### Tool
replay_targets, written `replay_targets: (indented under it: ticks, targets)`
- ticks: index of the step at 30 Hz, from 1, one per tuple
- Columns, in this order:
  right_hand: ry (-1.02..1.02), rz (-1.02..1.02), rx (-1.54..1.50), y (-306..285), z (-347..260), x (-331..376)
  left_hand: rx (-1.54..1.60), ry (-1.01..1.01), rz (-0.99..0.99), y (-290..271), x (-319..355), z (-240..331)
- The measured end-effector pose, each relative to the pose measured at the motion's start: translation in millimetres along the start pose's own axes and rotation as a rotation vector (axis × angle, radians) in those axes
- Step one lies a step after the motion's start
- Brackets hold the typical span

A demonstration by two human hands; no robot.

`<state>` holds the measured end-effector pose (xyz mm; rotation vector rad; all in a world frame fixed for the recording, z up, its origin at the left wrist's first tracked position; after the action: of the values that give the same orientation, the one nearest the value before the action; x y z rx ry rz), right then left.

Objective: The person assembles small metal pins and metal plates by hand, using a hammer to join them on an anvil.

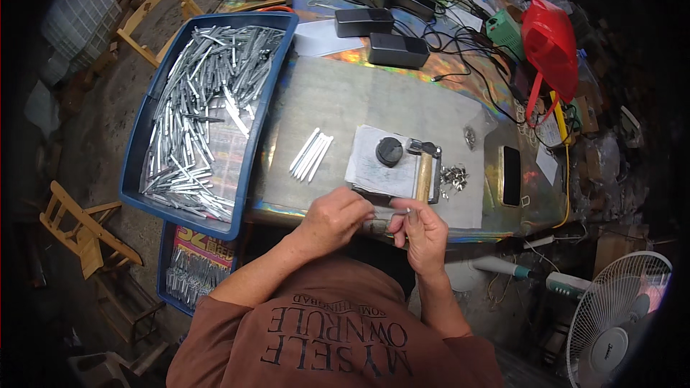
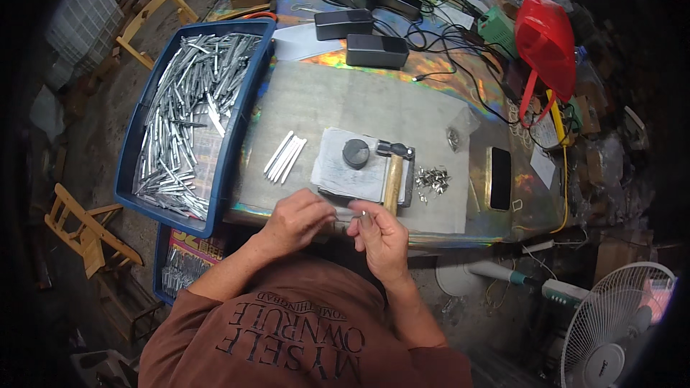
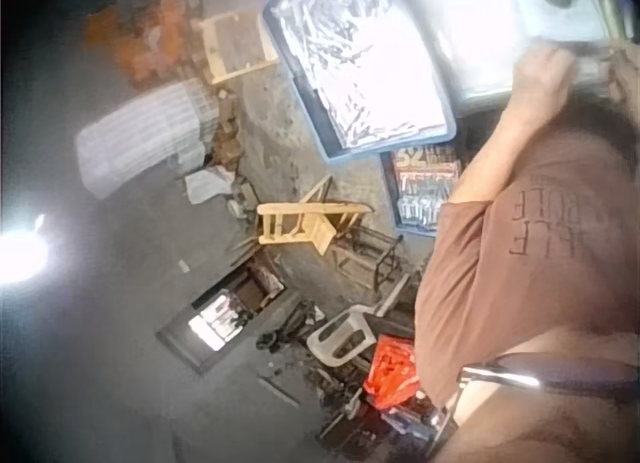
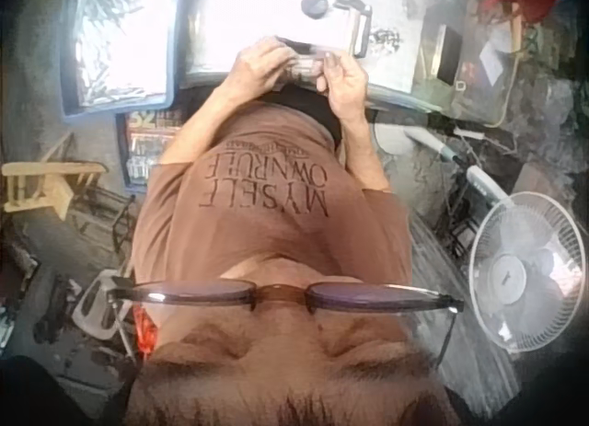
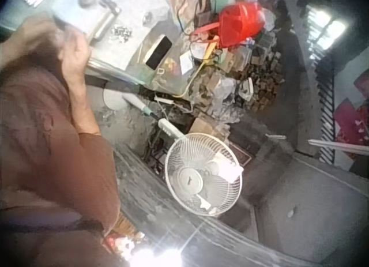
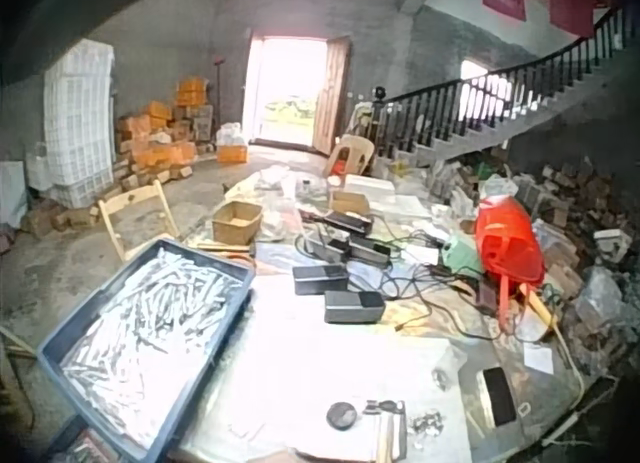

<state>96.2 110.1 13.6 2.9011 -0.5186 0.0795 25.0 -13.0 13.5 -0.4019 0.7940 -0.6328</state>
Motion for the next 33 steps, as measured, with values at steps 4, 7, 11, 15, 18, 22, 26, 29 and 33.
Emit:
replay_targets:
  ticks: [4, 7, 11, 15, 18, 22, 26, 29, 33]
  targets:
    - [-0.093, 0.082, -0.053, -6, -6, 6, -0.189, -0.189, 0.141, -27, 9, -31]
    - [-0.099, 0.1, -0.025, -20, -2, 9, -0.385, -0.309, 0.164, -41, 18, -52]
    - [-0.081, 0.118, -0.011, -19, -1, 11, -0.568, -0.422, 0.128, -40, 23, -72]
    - [-0.085, 0.104, 0.011, -16, -1, 12, -0.642, -0.49, 0.095, -35, 27, -84]
    - [-0.088, 0.1, -0.003, -17, 0, 11, -0.68, -0.464, 0.082, -34, 27, -86]
    - [-0.081, 0.086, -0.014, -16, 0, 10, -0.646, -0.453, 0.109, -41, 26, -77]
    - [-0.082, 0.087, -0.013, -19, -1, 11, -0.505, -0.394, 0.206, -69, 16, -54]
    - [-0.1, 0.077, -0.003, -21, -1, 11, -0.519, -0.399, 0.3, -110, 5, -57]
    - [-0.09, 0.08, 0.022, -20, 1, 10, -0.684, -0.53, 0.015, -147, 4, -107]
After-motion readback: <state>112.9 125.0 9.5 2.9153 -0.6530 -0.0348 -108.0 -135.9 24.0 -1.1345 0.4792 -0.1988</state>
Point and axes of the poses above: each hand's wrist, its own x-axis away from the middle knuckle, its own y-axis out of the palm, z = x × y, the point moved 5 cm from there along -x, towards the middle knuckle, and after that the axes turned 3 degrees about -x, right-handed, at the moved point
